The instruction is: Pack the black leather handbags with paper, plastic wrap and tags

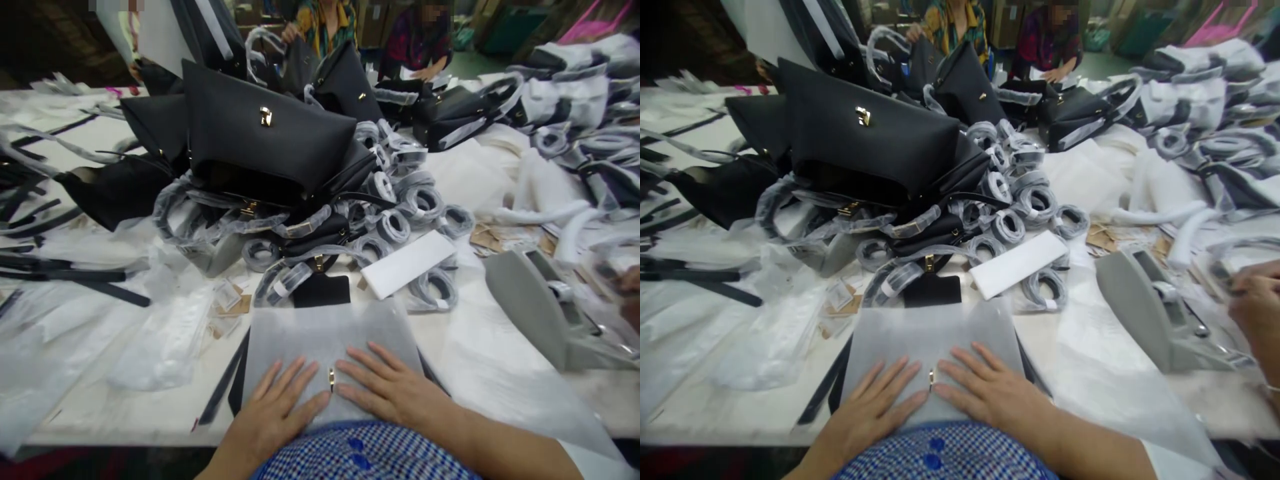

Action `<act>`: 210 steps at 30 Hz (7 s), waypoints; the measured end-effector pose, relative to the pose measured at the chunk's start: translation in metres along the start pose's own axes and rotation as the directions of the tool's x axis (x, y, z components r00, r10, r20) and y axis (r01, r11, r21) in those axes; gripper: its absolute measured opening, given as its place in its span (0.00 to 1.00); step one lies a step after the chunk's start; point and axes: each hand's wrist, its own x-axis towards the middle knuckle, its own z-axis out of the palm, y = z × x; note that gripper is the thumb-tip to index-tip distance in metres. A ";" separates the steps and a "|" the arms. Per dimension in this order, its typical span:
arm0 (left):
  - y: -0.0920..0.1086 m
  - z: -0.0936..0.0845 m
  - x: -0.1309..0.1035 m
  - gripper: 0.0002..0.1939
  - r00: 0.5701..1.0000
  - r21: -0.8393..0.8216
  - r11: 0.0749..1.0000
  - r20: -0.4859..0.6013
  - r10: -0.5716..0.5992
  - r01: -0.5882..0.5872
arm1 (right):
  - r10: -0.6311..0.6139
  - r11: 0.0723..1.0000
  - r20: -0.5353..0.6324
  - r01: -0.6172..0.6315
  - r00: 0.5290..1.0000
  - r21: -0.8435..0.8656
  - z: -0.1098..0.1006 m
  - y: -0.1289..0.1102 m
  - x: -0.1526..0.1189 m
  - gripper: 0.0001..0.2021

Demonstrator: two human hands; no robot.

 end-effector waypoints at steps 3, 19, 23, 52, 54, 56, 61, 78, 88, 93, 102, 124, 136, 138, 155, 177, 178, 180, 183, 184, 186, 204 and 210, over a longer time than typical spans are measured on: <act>-0.013 0.014 -0.011 0.28 0.997 -0.120 0.993 0.078 0.014 -0.005 | -0.060 0.990 0.034 0.055 0.998 0.131 0.001 0.018 -0.001 0.25; -0.053 -0.021 0.084 0.24 0.962 -0.088 0.958 0.061 -0.267 0.271 | 0.283 0.959 -0.037 -0.283 0.958 0.007 -0.022 0.055 0.061 0.23; -0.051 -0.018 0.083 0.28 0.929 -0.058 0.934 0.146 -0.340 0.351 | 0.298 0.954 0.000 -0.298 0.955 -0.007 -0.027 0.056 0.065 0.22; -0.058 -0.006 0.084 0.14 0.920 -0.040 0.922 0.094 -0.380 0.384 | 0.401 0.909 0.045 -0.403 0.915 0.104 -0.025 0.064 0.073 0.14; -0.054 -0.007 0.087 0.13 0.922 0.003 0.927 0.095 -0.375 0.376 | 0.410 0.906 0.068 -0.415 0.910 0.081 -0.024 0.064 0.075 0.15; -0.050 -0.011 0.090 0.14 0.929 0.019 0.931 0.058 -0.366 0.365 | 0.405 0.910 0.098 -0.412 0.909 0.056 -0.025 0.063 0.075 0.11; -0.040 -0.026 0.084 0.17 0.963 -0.193 0.944 0.086 -0.256 0.268 | 0.388 0.919 0.132 -0.394 0.912 0.027 -0.024 0.063 0.076 0.04; -0.017 -0.024 0.052 0.39 0.935 -0.209 0.941 0.291 -0.202 0.268 | 0.637 0.695 -0.117 -0.503 0.762 0.514 -0.046 0.104 0.130 0.12; -0.012 -0.019 0.049 0.37 0.951 -0.217 0.939 0.218 -0.219 0.266 | 0.499 0.700 -0.161 -0.287 0.852 0.654 -0.061 0.074 0.114 0.10; -0.015 -0.018 0.048 0.36 0.958 -0.219 0.943 0.193 -0.210 0.251 | 0.058 0.935 -0.213 0.022 0.975 0.355 -0.047 0.028 0.072 0.10; -0.019 -0.013 0.044 0.34 0.975 -0.288 0.932 0.050 -0.215 0.220 | 0.101 0.953 -0.197 -0.038 0.975 0.302 -0.013 0.011 0.054 0.16; -0.003 -0.008 0.038 0.14 0.985 -0.287 0.951 -0.160 0.066 -0.111 | 0.052 0.990 -0.012 -0.050 0.999 0.130 -0.022 0.018 0.072 0.06; -0.005 -0.006 0.036 0.15 0.987 -0.285 0.954 -0.156 0.044 -0.088 | 0.295 0.952 -0.148 -0.304 0.944 -0.037 -0.026 -0.015 0.044 0.25; -0.003 -0.008 0.037 0.15 0.989 -0.278 0.957 -0.141 0.044 -0.082 | 0.294 0.943 -0.192 -0.317 0.936 -0.103 -0.013 -0.023 0.028 0.29; 0.013 0.001 0.016 0.23 0.998 -0.192 0.981 -0.060 -0.010 -0.001 | 0.127 0.992 -0.107 -0.128 0.986 -0.005 -0.005 -0.015 0.005 0.39; 0.027 -0.026 0.038 0.29 0.995 -0.133 0.987 0.065 -0.079 0.087 | 0.187 0.954 -0.402 -0.263 0.896 -0.143 0.045 -0.085 -0.021 0.18; 0.030 -0.029 0.040 0.28 0.993 -0.126 0.987 0.078 -0.086 0.096 | 0.219 0.946 -0.407 -0.295 0.887 -0.132 0.045 -0.087 -0.020 0.17; 0.032 -0.033 0.042 0.29 0.992 -0.115 0.989 0.099 -0.082 0.094 | 0.237 0.942 -0.432 -0.314 0.870 -0.116 0.046 -0.094 -0.021 0.17; 0.028 -0.034 0.042 0.31 0.993 -0.110 0.991 0.105 -0.061 0.073 | 0.207 0.949 -0.479 -0.294 0.853 -0.113 0.047 -0.106 -0.028 0.16; 0.025 -0.033 0.043 0.32 0.993 -0.124 0.990 0.106 -0.059 0.073 | 0.200 0.948 -0.496 -0.294 0.845 -0.118 0.048 -0.110 -0.030 0.16; 0.019 -0.035 0.045 0.31 0.992 -0.177 0.981 0.114 -0.063 0.083 | 0.208 0.939 -0.530 -0.320 0.822 -0.127 0.049 -0.115 -0.031 0.16; 0.031 -0.001 0.028 0.28 0.993 0.036 0.995 -0.082 -0.084 0.088 | 0.188 0.948 -0.754 -0.316 0.630 -0.028 0.046 -0.114 0.005 0.16; 0.038 0.006 0.024 0.25 0.986 0.149 0.984 -0.149 -0.073 0.095 | 0.087 0.896 -0.665 -0.350 0.742 -0.273 0.021 -0.085 -0.018 0.21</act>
